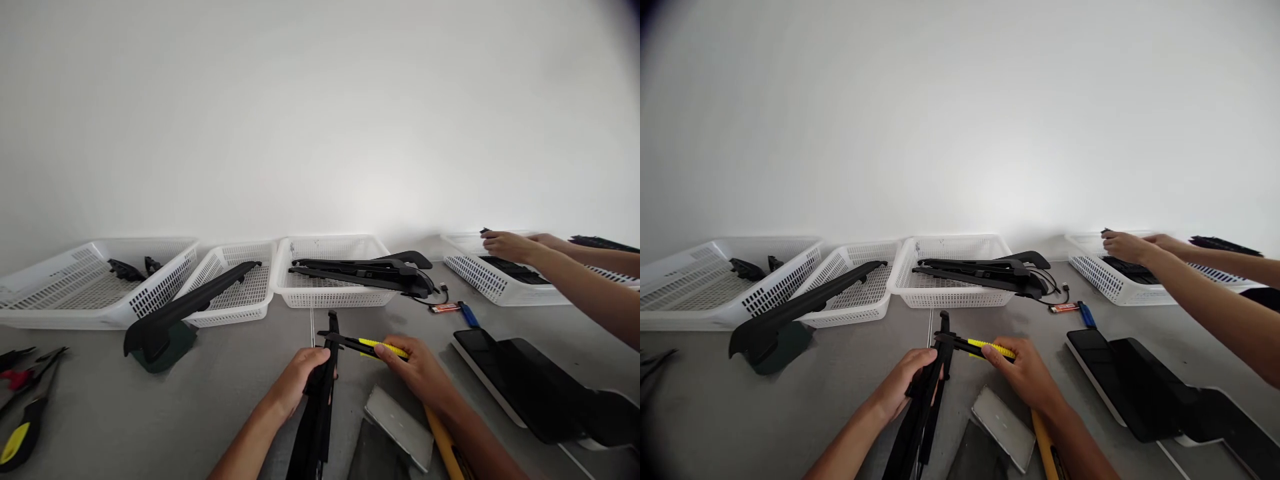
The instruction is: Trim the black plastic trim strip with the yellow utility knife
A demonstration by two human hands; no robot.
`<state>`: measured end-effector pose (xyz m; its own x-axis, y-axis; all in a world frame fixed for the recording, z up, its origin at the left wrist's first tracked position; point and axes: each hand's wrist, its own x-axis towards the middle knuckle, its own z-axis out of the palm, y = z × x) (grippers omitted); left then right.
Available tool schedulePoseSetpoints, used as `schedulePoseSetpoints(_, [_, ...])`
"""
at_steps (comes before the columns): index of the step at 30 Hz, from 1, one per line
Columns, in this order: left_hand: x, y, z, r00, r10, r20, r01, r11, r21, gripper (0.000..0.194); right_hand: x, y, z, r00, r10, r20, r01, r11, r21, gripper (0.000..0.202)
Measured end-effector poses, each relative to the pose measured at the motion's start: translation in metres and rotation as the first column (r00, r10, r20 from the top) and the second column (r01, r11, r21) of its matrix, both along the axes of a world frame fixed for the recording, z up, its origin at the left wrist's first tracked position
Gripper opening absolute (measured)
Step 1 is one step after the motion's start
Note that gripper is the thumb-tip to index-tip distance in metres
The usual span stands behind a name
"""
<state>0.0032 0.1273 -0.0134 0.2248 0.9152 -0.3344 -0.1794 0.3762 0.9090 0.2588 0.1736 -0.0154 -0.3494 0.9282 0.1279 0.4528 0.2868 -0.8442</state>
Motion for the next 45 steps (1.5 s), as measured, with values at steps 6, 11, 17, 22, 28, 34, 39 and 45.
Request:
schedulePoseSetpoints(6, [-0.002,0.003,0.0,0.999,-0.038,0.009,0.037,0.997,0.063,0.049,0.007,0.004,-0.001,0.997,-0.073,0.029,0.073,0.997,0.001,0.066])
schedulePoseSetpoints(11, [-0.003,0.004,-0.001,0.999,-0.028,0.022,0.026,0.997,0.067,0.047,0.008,0.003,-0.001,0.999,-0.047,0.012,0.047,0.999,0.003,0.065])
schedulePoseSetpoints(17, [-0.003,0.004,-0.004,0.999,-0.036,-0.013,0.037,0.997,0.07,0.047,0.006,0.002,-0.003,0.991,-0.134,0.002,0.134,0.99,0.032,0.065])
schedulePoseSetpoints(22, [-0.004,0.005,-0.004,0.997,-0.062,-0.036,0.065,0.995,0.073,0.046,0.006,0.003,-0.004,0.994,-0.11,0.013,0.109,0.993,0.044,0.064])
schedulePoseSetpoints(28, [-0.004,0.004,-0.004,0.999,-0.038,-0.029,0.04,0.996,0.079,0.046,0.007,0.004,-0.004,0.994,-0.113,0.0,0.113,0.992,0.053,0.063])
schedulePoseSetpoints(34, [-0.004,0.006,-0.007,1.0,-0.008,-0.014,0.009,0.998,0.06,0.048,0.004,0.004,-0.004,0.99,-0.14,0.006,0.139,0.988,0.059,0.064])
schedulePoseSetpoints(39, [-0.005,0.005,-0.007,1.0,0.005,-0.013,-0.005,0.999,0.053,0.044,0.005,0.004,-0.009,0.987,-0.161,-0.005,0.161,0.984,0.074,0.064])
schedulePoseSetpoints(45, [-0.003,0.005,-0.008,0.999,0.037,-0.002,-0.037,0.998,0.044,0.046,0.005,0.005,-0.012,0.987,-0.163,-0.004,0.162,0.977,0.141,0.063])
